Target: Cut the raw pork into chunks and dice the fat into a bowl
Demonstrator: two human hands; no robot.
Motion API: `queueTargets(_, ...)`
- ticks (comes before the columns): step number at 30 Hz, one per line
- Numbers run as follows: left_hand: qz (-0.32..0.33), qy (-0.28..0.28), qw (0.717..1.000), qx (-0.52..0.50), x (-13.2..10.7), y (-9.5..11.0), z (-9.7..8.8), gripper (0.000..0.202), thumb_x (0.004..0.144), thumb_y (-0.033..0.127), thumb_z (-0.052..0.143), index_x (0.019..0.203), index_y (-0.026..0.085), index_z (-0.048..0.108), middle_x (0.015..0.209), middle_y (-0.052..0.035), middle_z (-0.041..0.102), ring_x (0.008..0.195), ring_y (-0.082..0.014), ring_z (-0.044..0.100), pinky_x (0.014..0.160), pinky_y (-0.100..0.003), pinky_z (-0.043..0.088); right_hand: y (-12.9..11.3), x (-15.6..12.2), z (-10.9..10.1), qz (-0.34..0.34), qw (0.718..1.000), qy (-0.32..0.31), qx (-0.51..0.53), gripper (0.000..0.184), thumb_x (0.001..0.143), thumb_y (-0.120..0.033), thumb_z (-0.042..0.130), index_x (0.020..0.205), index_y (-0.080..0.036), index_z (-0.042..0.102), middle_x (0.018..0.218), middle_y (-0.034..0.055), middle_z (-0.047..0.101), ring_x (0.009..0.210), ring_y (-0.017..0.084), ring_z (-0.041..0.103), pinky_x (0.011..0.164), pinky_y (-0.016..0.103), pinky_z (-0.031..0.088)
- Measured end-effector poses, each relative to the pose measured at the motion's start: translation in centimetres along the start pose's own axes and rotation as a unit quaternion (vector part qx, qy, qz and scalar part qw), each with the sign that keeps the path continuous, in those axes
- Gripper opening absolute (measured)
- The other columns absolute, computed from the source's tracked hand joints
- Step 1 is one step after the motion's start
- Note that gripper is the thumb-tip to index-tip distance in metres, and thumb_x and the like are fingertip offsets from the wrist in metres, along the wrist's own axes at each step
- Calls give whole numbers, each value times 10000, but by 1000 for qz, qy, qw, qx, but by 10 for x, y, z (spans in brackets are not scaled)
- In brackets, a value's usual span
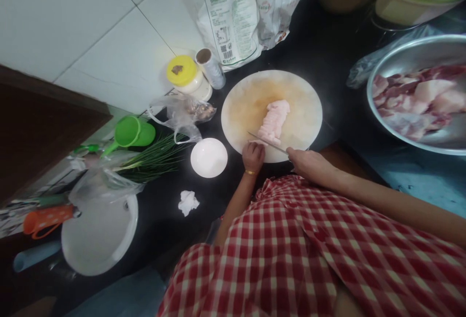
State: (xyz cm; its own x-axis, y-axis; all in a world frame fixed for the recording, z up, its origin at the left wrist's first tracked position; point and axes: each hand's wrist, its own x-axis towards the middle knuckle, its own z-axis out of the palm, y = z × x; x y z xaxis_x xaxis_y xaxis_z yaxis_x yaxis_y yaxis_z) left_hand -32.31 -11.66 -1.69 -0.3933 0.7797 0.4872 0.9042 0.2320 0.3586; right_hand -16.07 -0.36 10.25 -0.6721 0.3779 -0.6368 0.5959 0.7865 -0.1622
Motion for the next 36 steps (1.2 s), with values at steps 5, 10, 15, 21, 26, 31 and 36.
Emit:
queueTargets(5, -7, -21, 1000, 14, -2, -1, 4, 247, 870, 266, 443, 911, 173, 669, 898, -87, 594, 935, -196, 514, 921, -362, 393, 0, 8, 8, 2, 1000, -7, 8, 433, 820, -287, 141, 1171, -134, 344, 925, 90, 494, 764, -26, 446, 801, 108, 367)
queueTargets(10, -8, -15, 1000, 4, -2, -3, 6, 247, 875, 260, 437, 878, 174, 668, 860, -87, 582, 898, -182, 517, 921, -358, 391, -4, 24, 8, -17, 999, 0, 38, 455, 830, -290, 123, 1191, -124, 346, 939, 97, 503, 788, -18, 458, 804, 97, 347)
queueTargets(15, 15, 26, 999, -15, 0, -3, 5, 193, 854, 229, 476, 859, 168, 660, 818, -79, 569, 874, -174, 504, 896, -335, 398, -24, 56, -4, -35, 998, 22, 42, 454, 817, -245, 168, 1229, -157, 336, 1026, 94, 498, 899, 12, 481, 854, 110, 348)
queueTargets(21, 37, 55, 998, -3, 2, -3, 4, 175, 838, 219, 492, 831, 157, 655, 815, -76, 584, 848, -175, 503, 831, -316, 419, -38, 66, -4, -45, 996, 50, 59, 487, 843, -300, 123, 1275, -185, 318, 1092, 98, 477, 957, 35, 493, 841, 108, 350)
queueTargets(26, 13, 31, 999, -2, 0, -1, 3, 212, 863, 255, 472, 814, 158, 654, 830, -75, 593, 861, -171, 512, 829, -311, 408, -1, 40, 16, -24, 999, 14, 35, 470, 810, -247, 172, 1236, -164, 354, 989, 84, 507, 815, -4, 475, 773, 90, 319)
queueTargets(31, 17, 48, 999, -11, 1, 0, 1, 197, 856, 242, 480, 792, 154, 645, 810, -72, 586, 857, -174, 511, 852, -324, 408, 11, 24, 14, 7, 998, 31, 46, 452, 823, -323, 162, 1170, -137, 385, 897, 75, 512, 687, -48, 392, 729, 67, 292)
queueTargets(36, 37, 75, 996, -11, 2, 0, 3, 151, 834, 221, 510, 810, 149, 642, 835, -78, 597, 862, -178, 506, 856, -322, 423, -1, 12, 9, 3, 999, 15, 47, 506, 836, -377, 111, 1167, -107, 381, 855, 89, 502, 675, -47, 395, 755, 84, 331)
